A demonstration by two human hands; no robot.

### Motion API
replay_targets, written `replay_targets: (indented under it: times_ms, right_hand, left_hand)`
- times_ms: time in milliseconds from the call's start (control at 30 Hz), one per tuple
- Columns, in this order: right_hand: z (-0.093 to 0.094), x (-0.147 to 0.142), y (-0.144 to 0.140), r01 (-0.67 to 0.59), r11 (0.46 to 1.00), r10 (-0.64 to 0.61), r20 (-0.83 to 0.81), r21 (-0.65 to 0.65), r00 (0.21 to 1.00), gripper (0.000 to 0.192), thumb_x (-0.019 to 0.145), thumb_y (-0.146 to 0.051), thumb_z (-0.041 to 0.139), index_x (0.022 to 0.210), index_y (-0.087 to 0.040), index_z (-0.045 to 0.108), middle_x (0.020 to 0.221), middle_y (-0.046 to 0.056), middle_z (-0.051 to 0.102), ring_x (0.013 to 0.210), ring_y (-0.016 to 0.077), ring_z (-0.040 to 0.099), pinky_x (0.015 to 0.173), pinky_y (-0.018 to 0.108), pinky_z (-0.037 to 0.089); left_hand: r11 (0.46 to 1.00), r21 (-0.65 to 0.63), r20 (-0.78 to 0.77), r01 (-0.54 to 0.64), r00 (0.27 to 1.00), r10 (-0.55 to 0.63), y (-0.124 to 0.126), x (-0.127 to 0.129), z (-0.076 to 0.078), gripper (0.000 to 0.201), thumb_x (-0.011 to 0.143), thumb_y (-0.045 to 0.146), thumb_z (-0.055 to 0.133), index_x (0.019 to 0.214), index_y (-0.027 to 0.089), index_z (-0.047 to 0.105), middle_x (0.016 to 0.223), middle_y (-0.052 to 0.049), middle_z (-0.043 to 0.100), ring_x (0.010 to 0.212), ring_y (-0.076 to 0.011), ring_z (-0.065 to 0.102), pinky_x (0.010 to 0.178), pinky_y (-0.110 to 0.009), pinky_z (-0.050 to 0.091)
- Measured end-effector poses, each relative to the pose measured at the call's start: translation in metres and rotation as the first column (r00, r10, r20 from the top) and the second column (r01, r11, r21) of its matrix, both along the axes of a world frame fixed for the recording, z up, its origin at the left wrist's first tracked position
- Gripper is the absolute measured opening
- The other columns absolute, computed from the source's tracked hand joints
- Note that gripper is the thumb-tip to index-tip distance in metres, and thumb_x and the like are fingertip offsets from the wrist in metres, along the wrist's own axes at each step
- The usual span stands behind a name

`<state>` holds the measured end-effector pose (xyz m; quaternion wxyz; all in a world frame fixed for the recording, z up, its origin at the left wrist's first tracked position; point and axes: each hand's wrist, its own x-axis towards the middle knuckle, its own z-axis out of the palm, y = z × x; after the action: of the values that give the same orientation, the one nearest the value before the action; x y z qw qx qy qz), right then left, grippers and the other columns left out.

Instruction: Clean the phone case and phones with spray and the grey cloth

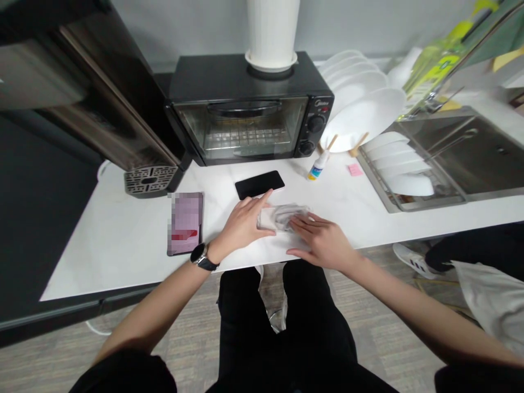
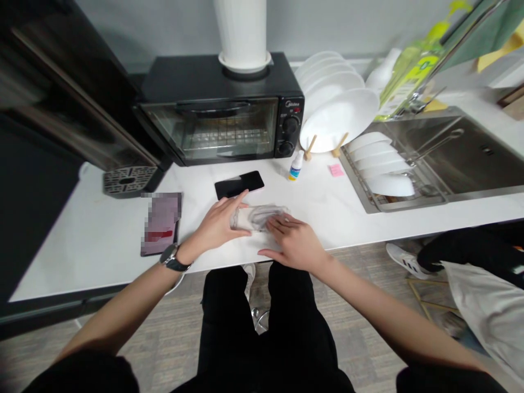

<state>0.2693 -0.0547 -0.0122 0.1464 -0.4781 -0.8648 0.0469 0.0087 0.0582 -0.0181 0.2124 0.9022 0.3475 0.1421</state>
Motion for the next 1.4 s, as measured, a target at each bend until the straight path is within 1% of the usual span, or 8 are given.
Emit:
replay_targets:
  times_ms: [200, 333, 533, 600, 733, 800, 1100, 1400]
  right_hand:
    - [-0.011, -0.071, 0.025, -0.002, 0.998, -0.004, -0.111, -0.058, 0.994, 0.069, 0.107, -0.067, 0.056, 0.163, -0.026, 0.054, 0.162, 0.012, 0.064, 0.153, 0.0337, 0.061, 0.127, 0.055, 0.055]
    - [-0.01, -0.09, 0.021, 0.173, 0.979, -0.2, -0.337, -0.109, 0.92, 0.062, 0.11, -0.056, 0.053, 0.168, -0.039, 0.041, 0.156, 0.005, 0.071, 0.138, 0.0317, 0.073, 0.106, 0.054, 0.07]
    - [0.017, -0.093, 0.011, 0.351, 0.926, -0.369, -0.532, -0.141, 0.762, 0.059, 0.117, -0.032, 0.027, 0.176, -0.032, 0.02, 0.149, 0.01, 0.075, 0.138, 0.0272, 0.073, 0.098, 0.047, 0.07]
    - [0.027, -0.089, 0.015, 0.331, 0.925, -0.357, -0.723, -0.185, 0.592, 0.053, 0.118, -0.035, 0.032, 0.17, -0.03, 0.029, 0.144, 0.012, 0.078, 0.132, 0.0268, 0.077, 0.097, 0.045, 0.069]
    - [0.037, -0.075, 0.026, 0.109, 0.928, -0.343, -0.931, -0.356, -0.123, 0.028, 0.098, -0.051, 0.08, 0.121, -0.039, 0.068, 0.124, 0.001, 0.085, 0.103, 0.0266, 0.082, 0.084, 0.041, 0.068]
    - [0.038, -0.068, 0.03, 0.069, 0.915, -0.367, -0.891, -0.398, -0.266, 0.031, 0.086, -0.052, 0.092, 0.108, -0.04, 0.073, 0.112, -0.002, 0.085, 0.096, 0.0255, 0.08, 0.077, 0.039, 0.066]
    - [0.037, -0.063, 0.033, -0.137, 0.875, -0.478, -0.873, -0.465, -0.092, 0.034, 0.086, -0.06, 0.09, 0.113, -0.041, 0.082, 0.128, 0.002, 0.08, 0.12, 0.0305, 0.071, 0.106, 0.048, 0.058]
    - [0.037, -0.061, 0.038, -0.138, 0.868, -0.496, -0.826, -0.476, -0.269, 0.047, 0.073, -0.035, 0.103, 0.109, -0.042, 0.073, 0.109, -0.005, 0.082, 0.089, 0.02, 0.072, 0.077, 0.036, 0.06]
  left_hand:
    - [0.998, 0.041, 0.038, -0.045, 0.998, 0.043, -0.001, 0.0, -0.001, 0.094, 0.095, 0.034, 0.074, 0.177, 0.018, 0.03, 0.137, -0.014, 0.073, 0.124, -0.034, 0.065, 0.112, -0.048, 0.055]
    - [0.998, 0.046, 0.099, -0.032, 0.995, 0.027, -0.008, -0.002, 0.003, 0.109, 0.097, 0.033, 0.068, 0.18, 0.037, 0.0, 0.143, -0.009, 0.067, 0.137, -0.0333, 0.063, 0.121, -0.055, 0.052]
    - [0.996, 0.07, 0.319, -0.05, 0.947, 0.025, -0.016, 0.01, 0.026, 0.125, 0.099, 0.04, 0.073, 0.175, 0.027, -0.026, 0.16, -0.017, 0.056, 0.143, -0.0291, 0.065, 0.115, -0.043, 0.06]
    - [0.994, 0.107, 0.424, -0.008, 0.905, -0.038, -0.012, 0.019, 0.036, 0.129, 0.099, 0.047, 0.077, 0.175, 0.031, -0.027, 0.159, -0.014, 0.06, 0.143, -0.0278, 0.066, 0.119, -0.044, 0.057]
    - [0.976, 0.195, 0.584, 0.094, 0.788, -0.193, 0.0, 0.035, 0.045, 0.123, 0.096, 0.056, 0.08, 0.179, 0.034, -0.007, 0.158, -0.012, 0.064, 0.148, -0.0296, 0.064, 0.125, -0.049, 0.054]
    - [0.957, 0.269, 0.547, 0.107, 0.801, -0.244, 0.002, 0.038, 0.046, 0.109, 0.1, 0.05, 0.078, 0.18, 0.034, 0.006, 0.162, -0.012, 0.062, 0.149, -0.0298, 0.064, 0.124, -0.049, 0.055]
    - [0.896, 0.439, 0.465, 0.069, 0.836, -0.292, 0.001, 0.034, 0.04, 0.086, 0.102, 0.027, 0.076, 0.174, 0.014, 0.03, 0.159, -0.018, 0.066, 0.141, -0.0305, 0.068, 0.122, -0.047, 0.057]
    - [0.885, 0.455, 0.387, 0.101, 0.872, -0.299, 0.004, 0.033, 0.029, 0.085, 0.106, 0.031, 0.073, 0.174, 0.009, 0.026, 0.162, -0.024, 0.06, 0.151, -0.0323, 0.061, 0.126, -0.047, 0.055]
